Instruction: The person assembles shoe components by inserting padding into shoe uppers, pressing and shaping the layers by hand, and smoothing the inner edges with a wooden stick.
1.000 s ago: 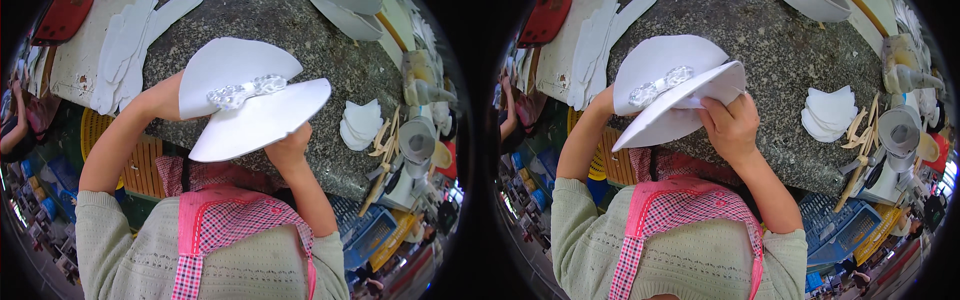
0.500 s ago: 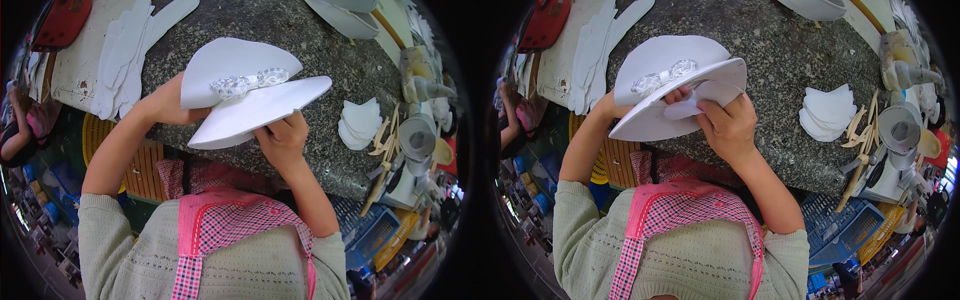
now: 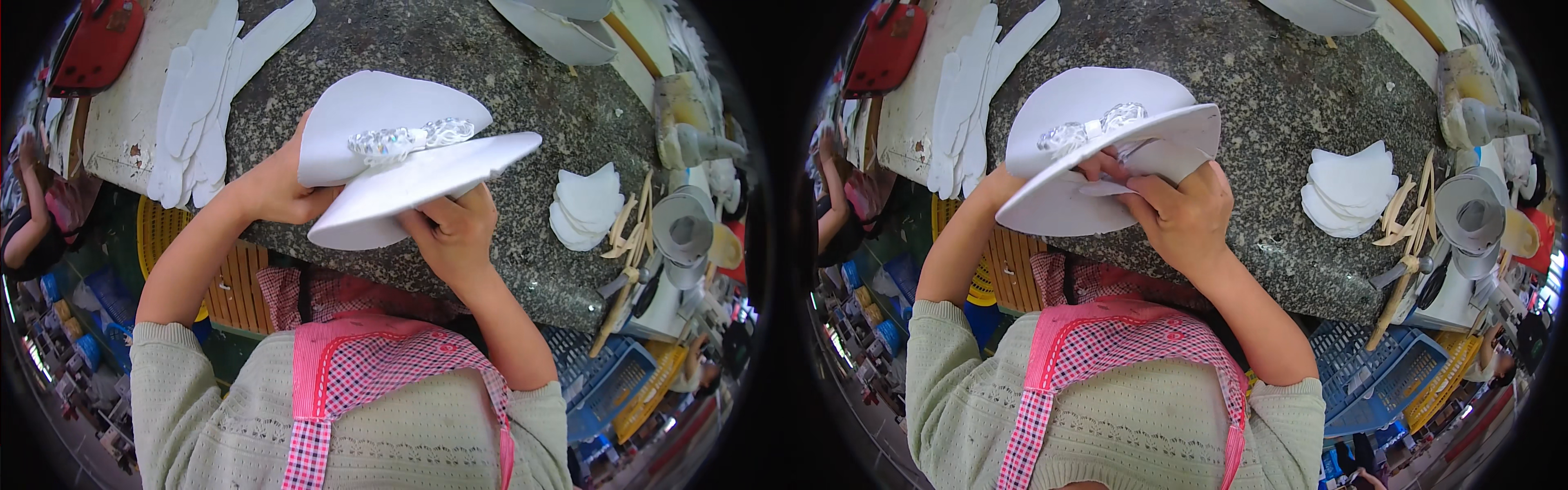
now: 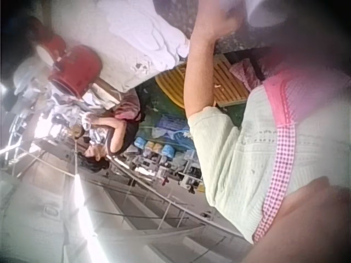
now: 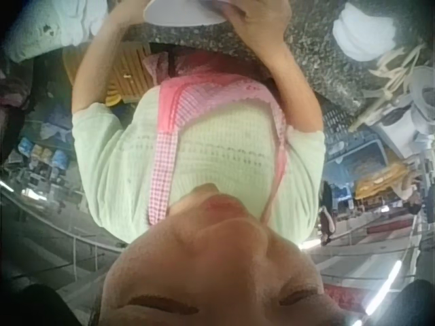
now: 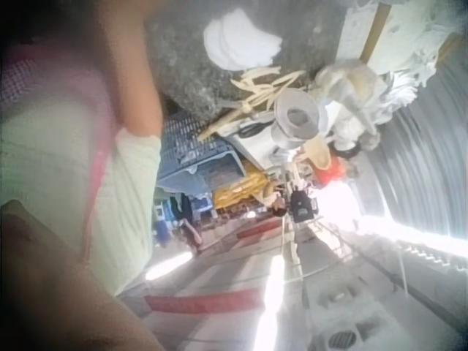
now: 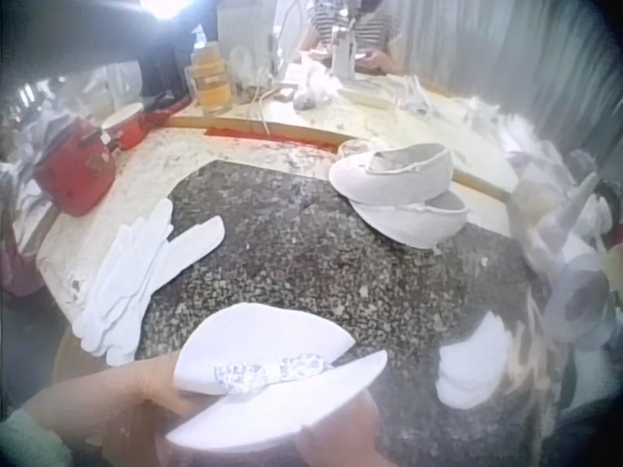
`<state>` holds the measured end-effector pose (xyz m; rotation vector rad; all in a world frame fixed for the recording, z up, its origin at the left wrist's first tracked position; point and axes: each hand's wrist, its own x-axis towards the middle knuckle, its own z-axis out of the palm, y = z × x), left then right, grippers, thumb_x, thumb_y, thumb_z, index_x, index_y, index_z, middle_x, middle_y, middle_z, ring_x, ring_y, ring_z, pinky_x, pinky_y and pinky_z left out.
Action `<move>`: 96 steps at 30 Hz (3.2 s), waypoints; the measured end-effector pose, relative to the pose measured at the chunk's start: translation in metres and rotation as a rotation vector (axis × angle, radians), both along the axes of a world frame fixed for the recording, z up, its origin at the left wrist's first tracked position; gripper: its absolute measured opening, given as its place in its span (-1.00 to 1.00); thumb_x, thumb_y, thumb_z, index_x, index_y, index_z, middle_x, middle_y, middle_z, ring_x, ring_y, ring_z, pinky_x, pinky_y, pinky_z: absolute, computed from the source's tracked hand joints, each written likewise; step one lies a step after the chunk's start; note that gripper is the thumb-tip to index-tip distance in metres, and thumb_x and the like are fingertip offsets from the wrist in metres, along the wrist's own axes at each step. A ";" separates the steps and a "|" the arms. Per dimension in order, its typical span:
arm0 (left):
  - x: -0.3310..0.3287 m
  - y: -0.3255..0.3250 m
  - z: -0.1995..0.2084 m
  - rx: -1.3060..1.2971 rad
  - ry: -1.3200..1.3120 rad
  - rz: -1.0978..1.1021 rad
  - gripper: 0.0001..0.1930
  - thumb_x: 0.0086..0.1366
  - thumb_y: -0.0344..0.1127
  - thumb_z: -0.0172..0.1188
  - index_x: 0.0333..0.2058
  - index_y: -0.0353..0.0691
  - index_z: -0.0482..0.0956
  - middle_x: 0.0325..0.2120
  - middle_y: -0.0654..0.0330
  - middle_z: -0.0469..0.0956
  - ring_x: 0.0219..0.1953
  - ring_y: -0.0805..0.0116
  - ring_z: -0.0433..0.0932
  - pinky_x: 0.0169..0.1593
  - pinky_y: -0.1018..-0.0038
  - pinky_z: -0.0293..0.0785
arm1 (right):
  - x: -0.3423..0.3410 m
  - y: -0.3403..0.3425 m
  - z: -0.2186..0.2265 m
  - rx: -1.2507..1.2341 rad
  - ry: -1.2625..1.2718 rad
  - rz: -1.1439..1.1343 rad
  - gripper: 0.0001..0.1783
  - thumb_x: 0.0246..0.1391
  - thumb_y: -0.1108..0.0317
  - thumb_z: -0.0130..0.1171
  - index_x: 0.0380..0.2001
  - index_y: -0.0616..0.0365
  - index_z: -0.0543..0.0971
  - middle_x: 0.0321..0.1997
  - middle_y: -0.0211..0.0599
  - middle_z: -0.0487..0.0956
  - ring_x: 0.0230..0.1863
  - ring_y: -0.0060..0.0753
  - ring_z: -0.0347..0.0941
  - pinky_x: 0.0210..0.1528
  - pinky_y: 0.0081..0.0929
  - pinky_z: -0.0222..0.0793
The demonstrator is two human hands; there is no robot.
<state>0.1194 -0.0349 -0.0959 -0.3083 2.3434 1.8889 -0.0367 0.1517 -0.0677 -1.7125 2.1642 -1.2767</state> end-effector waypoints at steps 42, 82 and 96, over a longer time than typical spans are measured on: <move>-0.033 0.012 0.021 -0.314 0.213 -0.073 -0.46 -0.08 -0.40 0.28 -0.02 -0.19 0.45 -0.11 -0.01 0.45 -0.01 0.08 0.42 0.12 0.29 0.27 | 0.007 0.009 0.044 -0.273 -1.629 -0.264 -0.93 0.00 0.48 0.19 -0.50 0.14 0.50 -0.38 -0.45 0.55 -0.29 -0.65 0.37 -0.07 -0.55 0.21; -0.057 0.020 0.061 -0.691 0.018 -0.160 -0.62 -0.10 -0.35 0.17 -0.20 0.03 0.61 -0.38 0.11 0.52 -0.16 0.21 0.42 -0.02 0.26 0.17 | -0.098 -0.013 0.019 0.134 0.002 -0.447 -0.77 -0.18 0.41 0.23 -0.59 0.13 0.34 -0.71 -0.30 0.43 -0.69 -0.17 0.40 -0.58 -0.35 0.31; -0.023 0.035 0.120 -1.039 0.646 -0.114 -0.63 -0.23 -0.52 0.12 -0.31 -0.18 0.57 -0.35 0.17 0.56 -0.26 0.20 0.52 -0.12 0.34 0.43 | -0.039 0.000 0.020 0.241 0.193 0.350 -0.60 -0.24 0.44 0.19 -0.21 0.26 0.46 -0.14 -0.16 0.42 -0.09 -0.03 0.34 -0.06 -0.22 0.32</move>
